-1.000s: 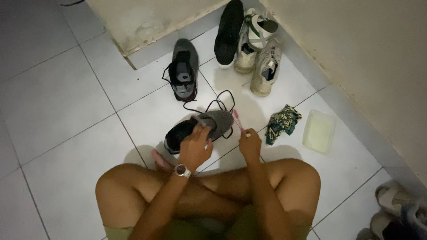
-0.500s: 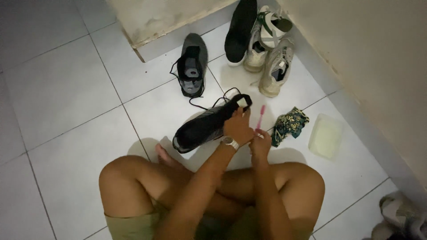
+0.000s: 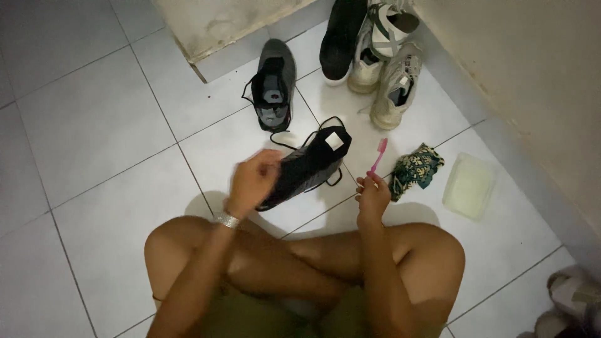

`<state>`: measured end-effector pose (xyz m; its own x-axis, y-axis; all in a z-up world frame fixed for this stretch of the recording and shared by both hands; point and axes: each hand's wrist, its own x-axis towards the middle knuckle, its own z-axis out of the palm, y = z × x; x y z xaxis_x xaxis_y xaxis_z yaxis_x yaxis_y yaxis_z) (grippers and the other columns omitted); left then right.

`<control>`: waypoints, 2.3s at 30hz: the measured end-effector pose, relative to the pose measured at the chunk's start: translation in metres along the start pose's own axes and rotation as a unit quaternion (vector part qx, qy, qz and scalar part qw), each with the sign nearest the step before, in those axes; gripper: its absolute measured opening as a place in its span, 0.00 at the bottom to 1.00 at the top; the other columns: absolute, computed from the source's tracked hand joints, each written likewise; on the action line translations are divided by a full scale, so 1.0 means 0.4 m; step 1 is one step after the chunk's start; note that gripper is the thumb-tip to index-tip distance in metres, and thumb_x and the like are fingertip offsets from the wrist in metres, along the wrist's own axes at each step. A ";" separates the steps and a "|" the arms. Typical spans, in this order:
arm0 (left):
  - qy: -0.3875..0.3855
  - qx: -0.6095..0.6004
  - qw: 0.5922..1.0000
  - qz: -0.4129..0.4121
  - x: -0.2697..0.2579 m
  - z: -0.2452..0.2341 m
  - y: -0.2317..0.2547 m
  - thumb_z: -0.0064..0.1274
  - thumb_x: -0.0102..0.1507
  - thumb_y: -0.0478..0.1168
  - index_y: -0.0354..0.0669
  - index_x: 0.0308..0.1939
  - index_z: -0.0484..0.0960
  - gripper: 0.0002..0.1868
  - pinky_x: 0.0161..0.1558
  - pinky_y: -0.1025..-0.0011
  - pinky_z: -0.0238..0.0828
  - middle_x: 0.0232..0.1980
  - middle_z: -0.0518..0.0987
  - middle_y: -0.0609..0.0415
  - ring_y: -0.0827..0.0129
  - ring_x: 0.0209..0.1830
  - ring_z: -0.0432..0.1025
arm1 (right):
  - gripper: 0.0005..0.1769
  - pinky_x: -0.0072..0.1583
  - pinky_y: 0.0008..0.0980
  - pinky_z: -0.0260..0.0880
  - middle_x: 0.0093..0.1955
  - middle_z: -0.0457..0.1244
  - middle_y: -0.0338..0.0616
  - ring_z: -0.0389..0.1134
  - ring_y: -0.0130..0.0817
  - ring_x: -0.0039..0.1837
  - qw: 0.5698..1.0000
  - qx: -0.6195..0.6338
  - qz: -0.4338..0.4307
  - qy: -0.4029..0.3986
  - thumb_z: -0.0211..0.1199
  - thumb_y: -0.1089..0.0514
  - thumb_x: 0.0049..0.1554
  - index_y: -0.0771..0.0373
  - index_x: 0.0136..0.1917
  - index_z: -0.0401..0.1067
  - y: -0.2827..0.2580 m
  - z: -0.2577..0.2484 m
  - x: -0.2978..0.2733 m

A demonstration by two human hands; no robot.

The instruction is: Cleaning a grey and black sneaker using a toothbrush and a cleaning solution while sitting on the floor.

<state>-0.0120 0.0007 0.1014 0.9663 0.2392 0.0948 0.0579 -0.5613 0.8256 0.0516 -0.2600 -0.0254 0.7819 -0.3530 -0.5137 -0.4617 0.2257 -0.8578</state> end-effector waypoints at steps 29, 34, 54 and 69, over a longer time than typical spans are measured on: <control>-0.060 -0.360 0.873 -0.323 0.006 0.179 -0.232 0.39 0.73 0.59 0.41 0.77 0.59 0.35 0.62 0.52 0.68 0.72 0.67 0.37 0.47 0.67 0.66 | 0.23 0.39 0.31 0.72 0.36 0.66 0.49 0.68 0.35 0.36 0.971 -0.106 -0.016 -0.215 0.51 0.66 0.61 0.56 0.68 0.67 0.148 0.020 -0.398; 0.014 -0.522 0.802 -0.290 -0.028 0.237 -0.237 0.44 0.73 0.56 0.37 0.75 0.62 0.34 0.66 0.48 0.65 0.72 0.67 0.33 0.46 0.70 0.65 | 0.20 0.43 0.33 0.71 0.36 0.67 0.51 0.68 0.36 0.40 0.958 -0.174 -0.102 -0.204 0.52 0.63 0.62 0.58 0.68 0.68 0.020 0.008 -0.442; 0.067 -0.733 0.610 -0.294 -0.062 0.285 -0.156 0.52 0.65 0.62 0.42 0.41 0.85 0.26 0.58 0.60 0.74 0.37 0.84 0.46 0.58 0.43 0.79 | 0.08 0.38 0.35 0.63 0.30 0.53 0.47 0.60 0.47 0.33 0.752 -0.374 -0.526 -0.134 0.46 0.66 0.63 0.59 0.41 0.60 0.092 0.080 -0.476; 0.134 -0.688 0.630 -0.335 -0.071 0.552 -0.768 0.56 0.65 0.59 0.38 0.52 0.82 0.28 0.55 0.68 0.74 0.47 0.84 0.49 0.62 0.45 0.79 | 0.23 0.55 0.58 0.74 0.49 0.69 0.63 0.72 0.66 0.53 0.872 -0.376 -0.217 -0.227 0.59 0.64 0.52 0.64 0.62 0.68 -0.060 0.171 -0.489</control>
<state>-0.0018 -0.0086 -0.2775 0.7527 0.2866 -0.5926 -0.0203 0.9099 0.4143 -0.0616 -0.1343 0.0967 0.9574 0.1776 -0.2275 -0.0919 -0.5597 -0.8236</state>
